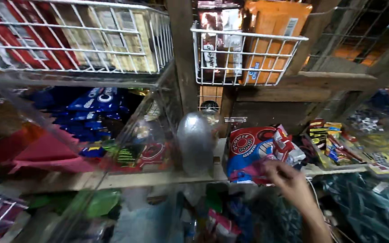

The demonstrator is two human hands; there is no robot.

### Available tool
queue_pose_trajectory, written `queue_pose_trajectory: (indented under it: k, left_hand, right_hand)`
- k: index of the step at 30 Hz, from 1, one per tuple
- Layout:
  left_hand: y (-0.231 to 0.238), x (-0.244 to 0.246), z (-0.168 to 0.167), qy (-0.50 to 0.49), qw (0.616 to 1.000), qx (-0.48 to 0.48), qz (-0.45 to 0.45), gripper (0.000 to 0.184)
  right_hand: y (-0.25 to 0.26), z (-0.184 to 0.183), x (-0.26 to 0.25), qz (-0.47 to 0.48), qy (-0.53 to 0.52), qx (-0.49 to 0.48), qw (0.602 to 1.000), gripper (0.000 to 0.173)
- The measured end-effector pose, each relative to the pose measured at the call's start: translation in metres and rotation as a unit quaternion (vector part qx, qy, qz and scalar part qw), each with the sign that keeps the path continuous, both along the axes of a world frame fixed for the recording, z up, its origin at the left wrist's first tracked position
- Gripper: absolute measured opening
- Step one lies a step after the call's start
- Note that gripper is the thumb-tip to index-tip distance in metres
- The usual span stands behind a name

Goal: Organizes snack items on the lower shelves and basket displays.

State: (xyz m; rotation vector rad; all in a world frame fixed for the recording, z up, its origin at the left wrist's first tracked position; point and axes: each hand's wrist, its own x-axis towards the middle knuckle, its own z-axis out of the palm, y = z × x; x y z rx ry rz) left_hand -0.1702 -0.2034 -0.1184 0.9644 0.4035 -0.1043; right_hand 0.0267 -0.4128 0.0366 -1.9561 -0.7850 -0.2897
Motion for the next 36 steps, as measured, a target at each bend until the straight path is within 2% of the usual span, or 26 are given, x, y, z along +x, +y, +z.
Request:
queue_pose_trajectory:
  k: [2, 3, 5, 6, 8, 9, 11, 13, 15, 17, 18, 20, 22, 24, 26, 28, 32, 33, 35, 36]
  left_hand:
    - [0.005, -0.001, -0.008, -0.051, 0.994, -0.1, 0.002, 0.038]
    - [0.006, 0.003, -0.008, -0.047, 0.987, -0.153, 0.018, 0.049]
    - [0.007, 0.011, -0.004, -0.024, 0.978, -0.202, 0.049, 0.061]
    - [0.008, 0.012, -0.004, -0.019, 0.974, -0.215, 0.066, 0.06]
    - [0.009, 0.009, -0.011, -0.006, 0.969, -0.221, 0.11, 0.052]
    - [0.01, 0.005, -0.015, 0.0, 0.975, -0.188, 0.119, 0.046]
    - [0.016, 0.001, -0.013, -0.004, 0.991, -0.113, 0.07, 0.046]
    - [0.016, 0.005, -0.003, 0.031, 0.985, -0.157, 0.067, 0.042]
    - [0.02, 0.005, -0.005, 0.018, 0.977, -0.201, 0.062, 0.037]
    - [0.028, 0.001, -0.01, -0.032, 0.977, -0.209, 0.036, 0.034]
    - [0.031, -0.001, -0.014, -0.051, 0.982, -0.18, 0.028, 0.033]
    - [0.036, -0.004, -0.02, -0.061, 0.99, -0.119, 0.039, 0.034]
    - [0.039, -0.004, -0.023, -0.05, 0.987, -0.137, 0.066, 0.035]
    - [0.045, -0.008, -0.02, -0.122, 0.971, -0.198, 0.059, 0.04]
    - [0.045, -0.006, -0.01, -0.145, 0.945, -0.284, 0.076, 0.047]
    - [0.043, -0.003, -0.006, -0.147, 0.927, -0.327, 0.107, 0.053]
    - [0.036, 0.008, -0.01, -0.128, 0.938, -0.262, 0.189, 0.045]
    - [0.034, 0.009, -0.006, -0.121, 0.94, -0.25, 0.197, 0.046]
    - [0.031, 0.01, 0.006, -0.077, 0.929, -0.291, 0.216, 0.06]
    - [0.029, 0.008, 0.011, -0.062, 0.929, -0.289, 0.224, 0.06]
  right_hand:
    - [-0.021, 0.006, 0.035, -0.16, -0.034, -0.015, 0.986, 0.035]
    - [-0.029, 0.0, 0.056, -0.197, -0.02, -0.034, 0.98, 0.048]
    - [-0.037, -0.019, 0.089, -0.22, 0.035, -0.068, 0.973, 0.078]
    - [-0.035, -0.029, 0.098, -0.221, 0.061, -0.073, 0.97, 0.086]
    - [-0.03, -0.044, 0.105, -0.248, 0.073, -0.046, 0.965, 0.08]
    - [-0.029, -0.045, 0.102, -0.265, 0.064, -0.017, 0.962, 0.074]
    - [-0.033, -0.032, 0.087, -0.299, 0.052, 0.039, 0.952, 0.073]
    - [-0.039, -0.007, 0.064, -0.306, 0.026, 0.092, 0.947, 0.078]
    - [-0.044, 0.016, 0.039, -0.237, 0.007, 0.136, 0.962, 0.083]
    - [-0.045, 0.025, 0.021, -0.072, -0.009, 0.161, 0.984, 0.078]
    - [-0.041, 0.024, 0.017, 0.038, -0.007, 0.159, 0.987, 0.073]
    - [-0.013, 0.023, 0.009, 0.231, 0.03, 0.105, 0.967, 0.066]
    - [0.021, 0.004, 0.003, 0.309, 0.065, 0.06, 0.947, 0.062]
    - [0.044, -0.019, -0.001, 0.306, 0.084, 0.052, 0.947, 0.062]
    - [0.058, -0.031, -0.002, 0.295, 0.08, 0.043, 0.951, 0.063]
    - [0.072, -0.038, -0.008, 0.284, 0.061, 0.023, 0.957, 0.062]
    - [0.109, -0.074, -0.047, 0.229, -0.017, -0.043, 0.972, 0.062]
    - [0.118, -0.085, -0.058, 0.209, -0.029, -0.062, 0.976, 0.061]
    - [0.131, -0.098, -0.075, 0.172, -0.045, -0.085, 0.98, 0.062]
    - [0.134, -0.1, -0.079, 0.164, -0.057, -0.089, 0.981, 0.062]
